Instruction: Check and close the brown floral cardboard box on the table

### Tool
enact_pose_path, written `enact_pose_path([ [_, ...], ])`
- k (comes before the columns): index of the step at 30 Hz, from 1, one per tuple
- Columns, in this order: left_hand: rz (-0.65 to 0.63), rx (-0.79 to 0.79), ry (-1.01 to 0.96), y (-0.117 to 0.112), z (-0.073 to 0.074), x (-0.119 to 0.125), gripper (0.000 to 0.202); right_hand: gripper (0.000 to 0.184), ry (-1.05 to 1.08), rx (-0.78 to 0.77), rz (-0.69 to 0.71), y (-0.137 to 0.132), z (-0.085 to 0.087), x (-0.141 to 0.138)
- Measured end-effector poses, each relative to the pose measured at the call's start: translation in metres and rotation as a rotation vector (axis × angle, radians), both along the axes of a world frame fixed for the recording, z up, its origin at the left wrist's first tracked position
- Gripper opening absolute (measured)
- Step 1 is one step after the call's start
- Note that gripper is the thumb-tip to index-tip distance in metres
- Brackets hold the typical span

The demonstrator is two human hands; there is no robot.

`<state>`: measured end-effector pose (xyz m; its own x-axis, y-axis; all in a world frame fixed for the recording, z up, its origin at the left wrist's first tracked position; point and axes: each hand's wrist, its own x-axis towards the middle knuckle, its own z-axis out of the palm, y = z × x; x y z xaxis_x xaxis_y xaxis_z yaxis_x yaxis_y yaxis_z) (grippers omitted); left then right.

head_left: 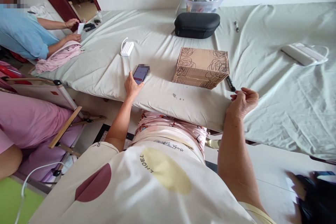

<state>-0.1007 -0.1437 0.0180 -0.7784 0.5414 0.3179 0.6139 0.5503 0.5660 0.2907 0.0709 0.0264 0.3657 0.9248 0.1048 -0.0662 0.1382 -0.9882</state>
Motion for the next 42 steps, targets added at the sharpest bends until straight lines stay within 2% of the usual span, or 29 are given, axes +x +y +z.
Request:
enact_pose_path([
  [6, 0.003, -0.025, 0.055, -0.002, 0.002, 0.008, 0.091, 0.021, -0.006, -0.016, -0.008, -0.004, 0.006, -0.002],
  [14, 0.001, -0.04, 0.054, -0.003, 0.007, 0.012, 0.093, 0.022, -0.004, -0.007, 0.007, -0.005, 0.007, -0.003],
  [27, 0.012, -0.015, 0.024, -0.003, 0.003, 0.008, 0.087, 0.021, -0.027, 0.015, 0.012, 0.001, -0.001, 0.0],
  [36, 0.028, 0.103, -0.038, -0.001, -0.009, -0.005, 0.058, 0.022, -0.053, 0.012, 0.014, 0.004, -0.004, 0.002],
  [42, 0.068, 0.134, -0.044, 0.0, -0.011, -0.007, 0.053, 0.022, -0.046, 0.01, 0.007, 0.002, 0.001, -0.001],
])
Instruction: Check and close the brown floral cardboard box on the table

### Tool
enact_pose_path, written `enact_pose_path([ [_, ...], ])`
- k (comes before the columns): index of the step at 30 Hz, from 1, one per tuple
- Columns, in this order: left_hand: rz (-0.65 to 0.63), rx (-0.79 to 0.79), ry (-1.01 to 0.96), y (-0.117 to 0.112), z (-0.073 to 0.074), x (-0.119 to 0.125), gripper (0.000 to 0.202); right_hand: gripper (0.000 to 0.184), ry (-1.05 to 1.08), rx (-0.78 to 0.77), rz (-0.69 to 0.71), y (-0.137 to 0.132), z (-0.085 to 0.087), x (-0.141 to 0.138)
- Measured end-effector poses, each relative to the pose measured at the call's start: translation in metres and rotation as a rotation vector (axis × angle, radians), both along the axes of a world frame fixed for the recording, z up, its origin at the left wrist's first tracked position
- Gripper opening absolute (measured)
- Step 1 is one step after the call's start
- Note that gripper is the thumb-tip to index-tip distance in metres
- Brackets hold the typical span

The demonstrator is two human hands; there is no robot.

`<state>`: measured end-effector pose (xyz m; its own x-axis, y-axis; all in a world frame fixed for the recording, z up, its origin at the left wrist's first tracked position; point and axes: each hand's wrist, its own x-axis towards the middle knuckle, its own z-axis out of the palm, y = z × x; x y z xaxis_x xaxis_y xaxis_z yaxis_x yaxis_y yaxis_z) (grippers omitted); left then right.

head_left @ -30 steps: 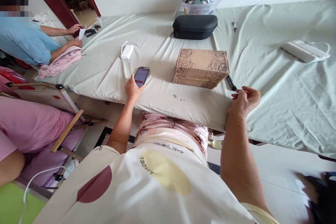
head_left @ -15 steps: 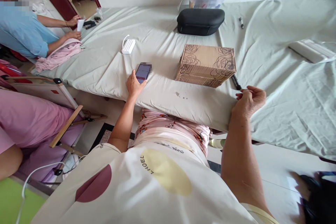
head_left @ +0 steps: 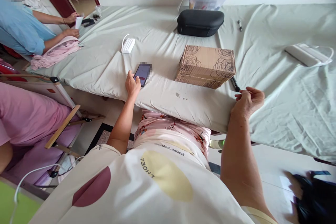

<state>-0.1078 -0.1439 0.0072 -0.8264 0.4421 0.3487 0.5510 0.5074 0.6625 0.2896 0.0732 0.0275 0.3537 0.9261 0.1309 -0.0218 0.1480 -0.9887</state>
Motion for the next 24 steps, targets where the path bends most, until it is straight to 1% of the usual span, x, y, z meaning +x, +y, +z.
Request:
enact_pose_path([
  [5, 0.026, 0.035, -0.029, 0.0018, -0.0014, -0.0022, 0.053, 0.021, -0.02, -0.026, -0.009, -0.0041, 0.0055, -0.0024],
  [9, 0.019, 0.047, -0.049, 0.0024, -0.0017, -0.0042, 0.054, 0.02, -0.009, -0.023, -0.014, -0.007, 0.0076, -0.0029],
  [14, 0.018, 0.026, -0.064, 0.0029, -0.0003, -0.0044, 0.054, 0.023, 0.021, -0.02, -0.02, -0.0068, 0.0062, -0.0019],
  [19, 0.019, 0.037, -0.07, 0.0033, 0.0011, -0.003, 0.059, 0.023, 0.033, -0.005, -0.001, -0.0056, 0.0036, -0.0001],
  [24, 0.037, 0.052, -0.065, 0.0043, 0.0021, -0.0012, 0.054, 0.023, 0.023, -0.007, -0.002, -0.0068, 0.0038, -0.0001],
])
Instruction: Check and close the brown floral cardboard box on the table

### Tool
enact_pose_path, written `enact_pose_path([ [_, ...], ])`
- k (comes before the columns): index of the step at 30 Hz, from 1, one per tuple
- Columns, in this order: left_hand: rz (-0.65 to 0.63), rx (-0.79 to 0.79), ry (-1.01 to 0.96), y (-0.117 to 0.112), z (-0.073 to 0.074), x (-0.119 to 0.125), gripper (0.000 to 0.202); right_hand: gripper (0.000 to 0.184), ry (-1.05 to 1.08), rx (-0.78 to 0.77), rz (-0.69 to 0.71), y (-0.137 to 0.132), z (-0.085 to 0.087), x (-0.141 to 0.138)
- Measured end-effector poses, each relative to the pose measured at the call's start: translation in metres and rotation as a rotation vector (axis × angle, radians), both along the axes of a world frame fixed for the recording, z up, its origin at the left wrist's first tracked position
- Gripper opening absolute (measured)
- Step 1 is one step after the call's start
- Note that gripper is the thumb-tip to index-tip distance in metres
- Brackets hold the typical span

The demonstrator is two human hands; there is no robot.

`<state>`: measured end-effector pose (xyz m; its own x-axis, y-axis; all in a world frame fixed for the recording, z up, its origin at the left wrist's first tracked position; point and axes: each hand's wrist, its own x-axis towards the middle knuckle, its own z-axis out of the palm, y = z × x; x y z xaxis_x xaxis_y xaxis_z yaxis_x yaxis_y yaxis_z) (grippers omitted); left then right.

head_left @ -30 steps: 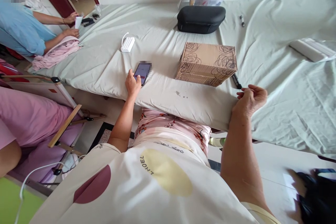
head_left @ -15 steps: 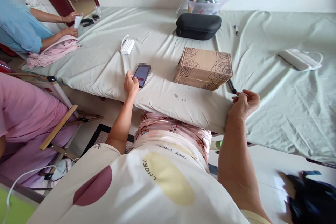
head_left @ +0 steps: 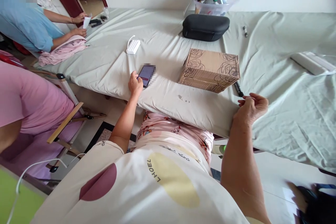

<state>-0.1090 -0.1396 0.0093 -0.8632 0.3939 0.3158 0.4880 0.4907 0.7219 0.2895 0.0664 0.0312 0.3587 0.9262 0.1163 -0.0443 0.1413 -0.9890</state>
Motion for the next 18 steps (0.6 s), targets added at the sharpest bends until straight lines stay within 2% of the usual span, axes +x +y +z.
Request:
enact_pose_path([
  [7, 0.005, 0.032, -0.017, -0.001, 0.002, 0.001, 0.051, 0.022, -0.033, -0.015, 0.0, -0.002, 0.002, -0.002],
  [14, 0.005, 0.066, -0.06, -0.004, 0.012, 0.01, 0.048, 0.023, -0.048, -0.013, 0.002, -0.004, 0.004, -0.002],
  [18, 0.017, 0.159, -0.04, -0.006, 0.012, 0.012, 0.04, 0.023, -0.035, -0.006, 0.008, -0.004, 0.002, -0.001],
])
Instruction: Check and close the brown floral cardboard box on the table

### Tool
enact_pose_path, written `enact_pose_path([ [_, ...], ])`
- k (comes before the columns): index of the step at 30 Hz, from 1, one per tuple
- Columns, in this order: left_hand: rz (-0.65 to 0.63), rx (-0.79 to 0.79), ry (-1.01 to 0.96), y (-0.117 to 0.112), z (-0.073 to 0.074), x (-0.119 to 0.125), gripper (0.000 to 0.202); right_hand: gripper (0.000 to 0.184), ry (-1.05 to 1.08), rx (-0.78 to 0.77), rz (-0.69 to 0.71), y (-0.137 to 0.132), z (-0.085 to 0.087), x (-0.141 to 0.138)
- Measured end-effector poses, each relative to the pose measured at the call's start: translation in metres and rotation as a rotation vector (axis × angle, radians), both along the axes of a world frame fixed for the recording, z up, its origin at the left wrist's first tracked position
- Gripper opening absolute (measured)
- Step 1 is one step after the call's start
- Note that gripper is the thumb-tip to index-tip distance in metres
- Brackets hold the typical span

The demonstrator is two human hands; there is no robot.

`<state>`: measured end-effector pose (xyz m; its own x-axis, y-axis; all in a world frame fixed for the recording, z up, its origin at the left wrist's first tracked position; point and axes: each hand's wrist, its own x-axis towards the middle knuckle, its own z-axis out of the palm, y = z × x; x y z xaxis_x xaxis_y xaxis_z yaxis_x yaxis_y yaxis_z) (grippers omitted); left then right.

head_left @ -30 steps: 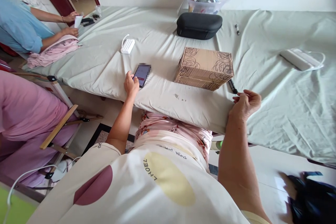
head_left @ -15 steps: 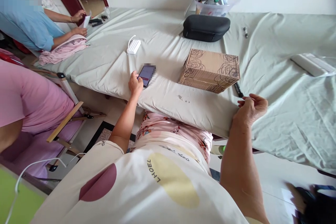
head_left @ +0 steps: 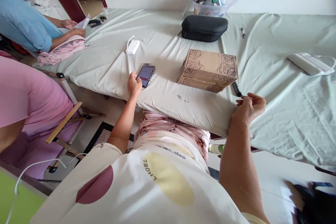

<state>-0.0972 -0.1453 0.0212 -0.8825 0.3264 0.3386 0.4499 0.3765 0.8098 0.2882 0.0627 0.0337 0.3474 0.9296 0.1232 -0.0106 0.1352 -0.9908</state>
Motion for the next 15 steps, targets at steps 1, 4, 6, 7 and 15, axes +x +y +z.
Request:
enact_pose_path([
  [1, 0.01, 0.04, 0.019, -0.001, -0.001, 0.0, 0.035, 0.022, -0.001, 0.001, 0.0, 0.0, 0.0, 0.0],
  [4, 0.017, 0.159, 0.119, -0.006, -0.001, 0.001, 0.02, 0.024, 0.002, -0.01, -0.01, 0.0, 0.001, -0.001],
  [6, -0.014, 0.228, 0.188, -0.011, 0.002, 0.009, 0.02, 0.024, 0.005, -0.023, -0.014, 0.0, 0.002, -0.002],
  [7, -0.049, 0.266, 0.21, -0.013, 0.005, 0.016, 0.025, 0.025, 0.003, -0.026, -0.014, 0.0, 0.002, -0.002],
  [15, -0.822, 0.551, 0.158, -0.03, 0.077, 0.138, 0.058, 0.023, -0.016, -0.026, -0.001, 0.0, 0.0, -0.002],
])
